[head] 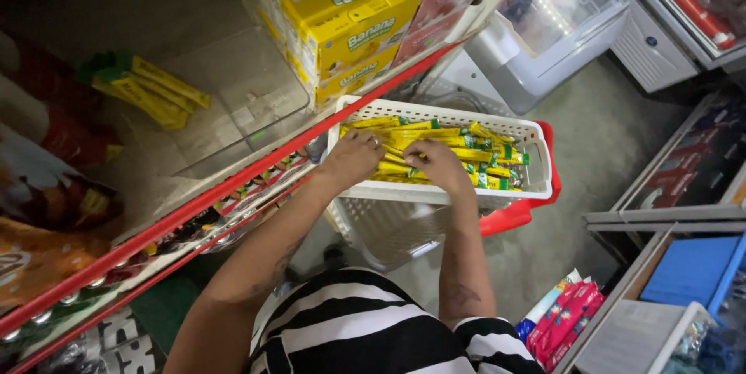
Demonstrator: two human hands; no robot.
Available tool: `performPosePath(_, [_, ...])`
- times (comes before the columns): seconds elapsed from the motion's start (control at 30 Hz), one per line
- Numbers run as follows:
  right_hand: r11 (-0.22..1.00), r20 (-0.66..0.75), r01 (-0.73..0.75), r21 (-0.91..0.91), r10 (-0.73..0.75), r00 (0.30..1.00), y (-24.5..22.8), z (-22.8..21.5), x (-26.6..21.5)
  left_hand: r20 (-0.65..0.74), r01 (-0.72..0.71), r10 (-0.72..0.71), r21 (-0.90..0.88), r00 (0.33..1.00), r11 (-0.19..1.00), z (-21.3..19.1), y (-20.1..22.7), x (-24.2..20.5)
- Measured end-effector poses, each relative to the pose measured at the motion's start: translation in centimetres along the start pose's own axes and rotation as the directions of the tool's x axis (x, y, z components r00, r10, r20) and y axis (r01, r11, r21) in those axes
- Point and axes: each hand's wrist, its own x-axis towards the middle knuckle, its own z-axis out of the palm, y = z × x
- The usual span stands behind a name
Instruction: Stocking and organizing yellow sachet packets from a basket onto a grocery store shelf.
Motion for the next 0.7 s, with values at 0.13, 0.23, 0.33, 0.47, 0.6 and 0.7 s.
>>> performPosePath(0.13, [0.925, 0.009, -0.125, 0.36, 0.13, 0.991, -2.1, -2.3, -0.5, -0.101, 0.045, -0.065, -0.195, 0.993, 0.98, -1.0, -0.5, -0.6])
performPosePath(0.23, [0.822, -0.031, -0.097, 0.562, 0.138, 0.99, -5.2, -4.1, -0.7, -0.087, 0.096, -0.165, -0.522, 0.982, 0.847, -2.4, -1.1, -1.2])
performPosePath(0.33, [0.8, -0.134, 0.069, 0.596, 0.015, 0.991, -9.2, -4.8, -0.5, -0.169, 0.002, -0.167, -0.697, 0.971, 0.718, -6.8, -0.9, -3.3])
performPosePath(0.47, [0.802, -0.305, 0.337, 0.494, -0.204, 0.93, -15.9, -4.8, 1.4, -0.324, -0.055, -0.295, -0.752, 0.899, 0.657, -14.6, -0.6, -7.5])
performPosePath(0.6, [0.705, -0.323, 0.47, 0.531, -0.345, 0.881, -25.0, -4.0, 4.7, -0.651, -0.026, -0.342, -0.486, 0.678, 0.873, -16.8, -4.1, -11.6])
performPosePath(0.7, [0.67, -0.315, 0.555, 0.494, -0.456, 0.832, -29.7, -1.3, 9.3, -0.673, 0.058, -0.443, -0.512, 0.592, 0.857, -17.8, -7.3, -14.6])
